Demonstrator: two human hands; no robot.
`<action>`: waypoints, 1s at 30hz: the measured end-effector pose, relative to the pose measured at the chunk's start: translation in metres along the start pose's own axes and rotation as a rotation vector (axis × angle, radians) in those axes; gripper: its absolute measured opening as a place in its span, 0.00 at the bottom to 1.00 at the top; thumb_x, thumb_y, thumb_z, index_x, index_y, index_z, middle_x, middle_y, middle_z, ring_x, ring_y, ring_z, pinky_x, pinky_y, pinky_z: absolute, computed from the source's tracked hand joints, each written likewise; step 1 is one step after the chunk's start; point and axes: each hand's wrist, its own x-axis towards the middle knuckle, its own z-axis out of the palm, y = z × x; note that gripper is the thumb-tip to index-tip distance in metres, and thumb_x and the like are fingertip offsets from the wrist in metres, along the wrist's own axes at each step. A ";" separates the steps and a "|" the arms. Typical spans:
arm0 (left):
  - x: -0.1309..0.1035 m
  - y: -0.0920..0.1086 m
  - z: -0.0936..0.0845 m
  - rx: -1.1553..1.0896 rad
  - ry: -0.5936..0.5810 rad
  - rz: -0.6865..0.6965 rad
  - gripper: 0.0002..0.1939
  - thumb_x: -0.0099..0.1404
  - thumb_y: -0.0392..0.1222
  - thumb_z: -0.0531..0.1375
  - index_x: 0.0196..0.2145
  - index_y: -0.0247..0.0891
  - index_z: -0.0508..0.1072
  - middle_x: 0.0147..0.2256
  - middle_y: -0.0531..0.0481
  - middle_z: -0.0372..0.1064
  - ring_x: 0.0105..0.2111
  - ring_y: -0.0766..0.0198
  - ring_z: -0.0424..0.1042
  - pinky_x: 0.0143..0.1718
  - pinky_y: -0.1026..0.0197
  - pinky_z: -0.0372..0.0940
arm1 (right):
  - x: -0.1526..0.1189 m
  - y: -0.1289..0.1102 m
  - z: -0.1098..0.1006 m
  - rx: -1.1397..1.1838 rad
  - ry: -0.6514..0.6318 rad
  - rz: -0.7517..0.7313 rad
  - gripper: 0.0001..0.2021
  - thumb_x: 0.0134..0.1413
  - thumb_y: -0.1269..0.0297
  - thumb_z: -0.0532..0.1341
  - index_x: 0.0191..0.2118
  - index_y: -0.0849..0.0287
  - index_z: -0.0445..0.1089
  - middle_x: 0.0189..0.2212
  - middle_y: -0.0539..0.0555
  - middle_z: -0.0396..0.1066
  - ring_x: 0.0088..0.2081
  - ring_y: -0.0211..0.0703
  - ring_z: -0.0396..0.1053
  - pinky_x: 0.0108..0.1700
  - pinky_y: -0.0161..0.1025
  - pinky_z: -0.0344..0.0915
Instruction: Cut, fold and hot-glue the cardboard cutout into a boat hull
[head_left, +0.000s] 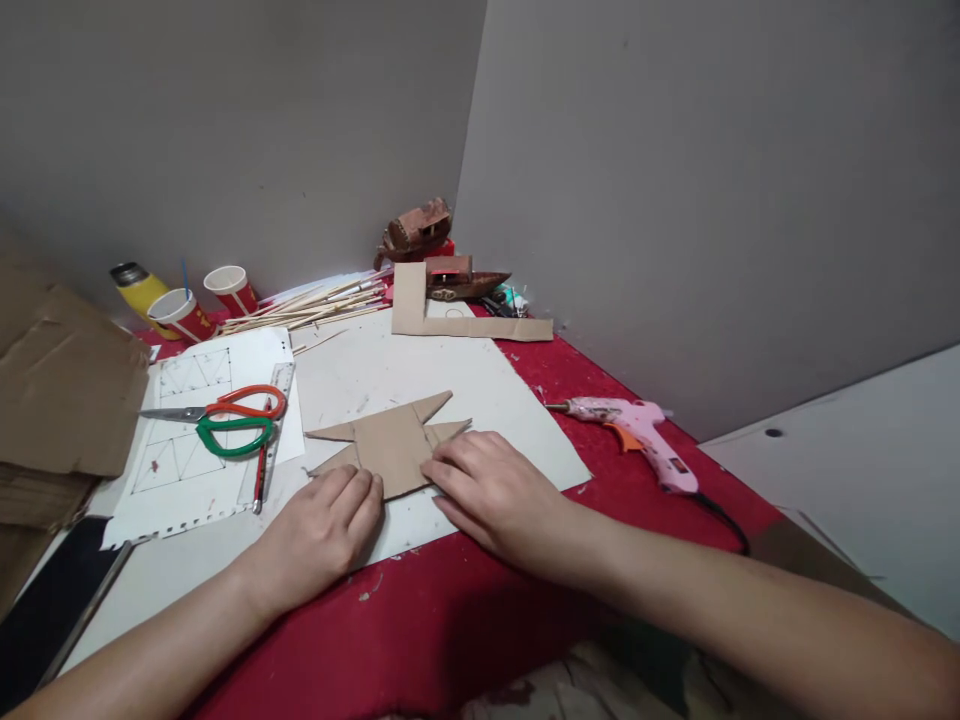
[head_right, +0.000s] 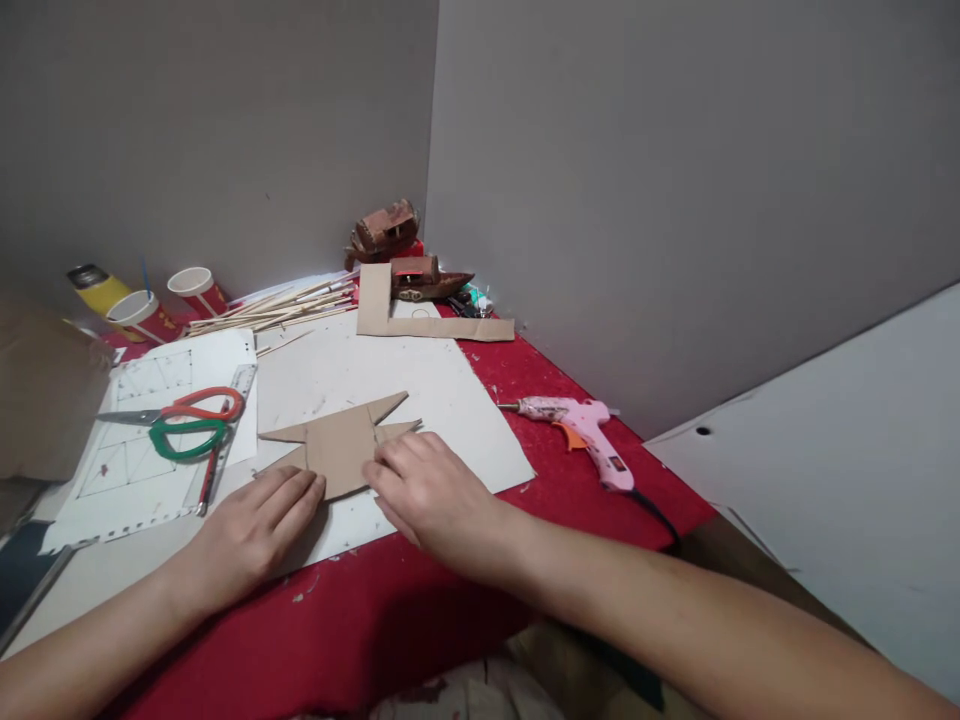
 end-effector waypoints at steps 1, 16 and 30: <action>0.000 0.000 0.001 -0.004 0.009 -0.001 0.13 0.67 0.26 0.50 0.45 0.21 0.71 0.37 0.35 0.75 0.37 0.54 0.73 0.38 0.53 0.74 | 0.004 0.002 0.003 -0.046 -0.005 -0.035 0.10 0.61 0.73 0.56 0.45 0.67 0.71 0.40 0.63 0.71 0.41 0.52 0.65 0.43 0.47 0.63; -0.012 0.027 -0.017 -0.156 -0.006 -0.112 0.18 0.69 0.30 0.46 0.43 0.26 0.74 0.38 0.36 0.76 0.37 0.51 0.73 0.38 0.50 0.71 | 0.015 0.008 0.013 0.034 -0.030 -0.170 0.11 0.64 0.75 0.51 0.37 0.65 0.70 0.31 0.57 0.70 0.33 0.45 0.64 0.36 0.42 0.60; -0.005 0.019 0.000 -0.023 -0.025 -0.116 0.17 0.67 0.28 0.48 0.47 0.21 0.72 0.45 0.27 0.74 0.44 0.44 0.73 0.40 0.48 0.70 | 0.017 0.011 0.012 0.054 0.039 -0.229 0.10 0.64 0.76 0.53 0.43 0.68 0.71 0.37 0.60 0.74 0.38 0.47 0.69 0.40 0.45 0.65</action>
